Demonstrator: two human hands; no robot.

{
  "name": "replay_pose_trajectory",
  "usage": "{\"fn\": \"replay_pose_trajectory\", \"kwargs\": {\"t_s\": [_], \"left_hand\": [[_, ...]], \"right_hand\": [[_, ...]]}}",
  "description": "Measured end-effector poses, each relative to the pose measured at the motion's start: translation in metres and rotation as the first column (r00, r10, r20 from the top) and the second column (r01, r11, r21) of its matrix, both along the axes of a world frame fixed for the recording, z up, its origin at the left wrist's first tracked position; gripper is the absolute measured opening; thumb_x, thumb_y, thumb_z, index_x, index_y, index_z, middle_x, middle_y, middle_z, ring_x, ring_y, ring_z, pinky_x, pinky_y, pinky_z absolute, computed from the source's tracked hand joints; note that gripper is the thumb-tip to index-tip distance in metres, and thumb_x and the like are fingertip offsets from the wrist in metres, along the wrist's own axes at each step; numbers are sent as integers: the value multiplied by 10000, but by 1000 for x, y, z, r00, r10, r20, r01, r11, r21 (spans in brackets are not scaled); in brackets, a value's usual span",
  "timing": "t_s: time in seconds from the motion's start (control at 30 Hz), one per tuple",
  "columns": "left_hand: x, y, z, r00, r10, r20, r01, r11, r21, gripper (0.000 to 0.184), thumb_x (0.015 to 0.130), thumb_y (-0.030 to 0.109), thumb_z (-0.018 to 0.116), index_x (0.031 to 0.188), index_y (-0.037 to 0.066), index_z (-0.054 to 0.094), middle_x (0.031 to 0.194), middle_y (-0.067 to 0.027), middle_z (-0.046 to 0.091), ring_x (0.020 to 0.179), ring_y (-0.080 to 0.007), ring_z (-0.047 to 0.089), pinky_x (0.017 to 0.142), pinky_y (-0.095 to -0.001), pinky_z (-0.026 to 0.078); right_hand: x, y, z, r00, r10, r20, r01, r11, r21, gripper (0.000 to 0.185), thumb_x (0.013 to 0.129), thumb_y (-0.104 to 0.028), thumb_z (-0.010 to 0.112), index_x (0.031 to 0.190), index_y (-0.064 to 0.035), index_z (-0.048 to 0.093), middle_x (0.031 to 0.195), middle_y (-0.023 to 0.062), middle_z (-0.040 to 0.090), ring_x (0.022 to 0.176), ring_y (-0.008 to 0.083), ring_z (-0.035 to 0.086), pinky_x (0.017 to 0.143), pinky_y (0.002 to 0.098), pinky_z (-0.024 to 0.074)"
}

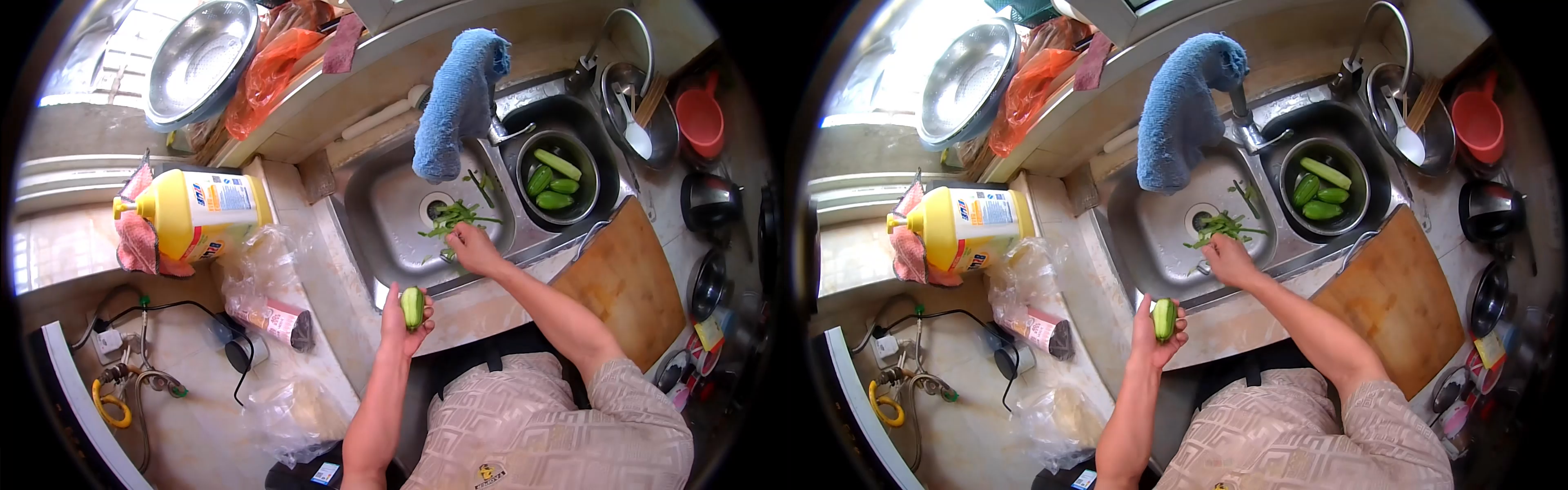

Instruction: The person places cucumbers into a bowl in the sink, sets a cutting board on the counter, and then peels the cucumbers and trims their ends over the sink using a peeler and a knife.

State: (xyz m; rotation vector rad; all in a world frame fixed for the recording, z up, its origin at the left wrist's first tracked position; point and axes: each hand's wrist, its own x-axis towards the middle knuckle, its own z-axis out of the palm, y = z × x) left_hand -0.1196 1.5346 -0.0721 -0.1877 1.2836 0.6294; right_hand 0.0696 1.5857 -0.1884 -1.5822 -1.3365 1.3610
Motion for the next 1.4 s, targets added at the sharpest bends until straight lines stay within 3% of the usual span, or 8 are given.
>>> {"fn": "replay_pose_trajectory", "kwargs": {"t_s": [0.17, 0.27, 0.47, 0.57, 0.67, 0.9, 1.2, 1.4], "left_hand": [[3, 4, -8, 998, 16, -60, -17, 1000, -23, 504, 957, 561, 359, 918, 107, 574, 761, -54, 568, 603, -159, 490, 506, -290, 376], [9, 4, -12, 999, -27, -27, 27, 1000, 2, 464, 957, 523, 370, 883, 112, 571, 725, -50, 557, 579, -159, 477, 494, -294, 355], [14, -5, -19, 999, -43, -14, 42, 998, -41, 389, 957, 463, 387, 903, 113, 546, 691, -66, 525, 547, -169, 455, 489, -291, 334], [10, -14, -6, 997, -53, 63, 53, 999, -5, 365, 956, 441, 395, 915, 107, 534, 689, -72, 515, 541, -174, 446, 491, -296, 338], [11, -9, 4, 1000, 5, -11, -5, 1000, 24, 444, 977, 492, 390, 935, 79, 547, 699, -65, 526, 556, -171, 493, 477, -293, 397], [11, -2, -15, 992, -63, -112, 61, 998, -21, 455, 979, 517, 401, 971, 94, 568, 723, -40, 544, 561, -163, 522, 438, -267, 402], [12, -10, -17, 990, -110, -87, 115, 992, 57, 419, 1013, 447, 345, 959, 86, 550, 696, -73, 518, 514, -186, 484, 403, -270, 333], [13, -9, 10, 990, -90, -110, 107, 982, 158, 537, 1005, 535, 324, 966, 51, 554, 707, -67, 528, 518, -167, 492, 427, -287, 363]], "right_hand": [[-21, -25, 94, 817, -11, -576, -229, 911, -343, 223, 956, -242, 574, 878, -34, 568, 686, 13, 560, 558, 77, 506, 503, 269, 422], [-30, -38, 93, 735, 45, -676, -267, 936, -228, 216, 964, -226, 567, 909, -18, 571, 709, 19, 578, 575, 69, 514, 514, 247, 430], [-27, -31, 58, 895, 156, -418, -197, 979, -55, 222, 938, -222, 592, 917, -1, 595, 750, 34, 608, 673, 95, 555, 599, 276, 457], [-16, -13, 23, 968, -59, -245, 8, 979, -205, 218, 925, -216, 598, 893, 0, 599, 733, 32, 602, 684, 106, 544, 618, 292, 451], [0, -10, 2, 972, -92, -215, 48, 979, -198, 217, 932, -221, 588, 887, -8, 588, 694, 20, 570, 631, 91, 512, 576, 273, 433], [-24, -41, 82, 760, -23, -650, -209, 938, -277, 209, 958, -230, 566, 918, -25, 569, 665, -9, 526, 593, 60, 462, 530, 247, 394], [-19, -22, 63, 910, 200, -363, -240, 968, -68, 240, 926, -238, 600, 864, -6, 588, 669, 44, 558, 639, 100, 487, 576, 308, 419], [-4, -2, 8, 989, -77, -123, 63, 992, -110, 239, 935, -242, 581, 866, -14, 584, 656, 27, 534, 620, 96, 487, 551, 295, 402]]}}
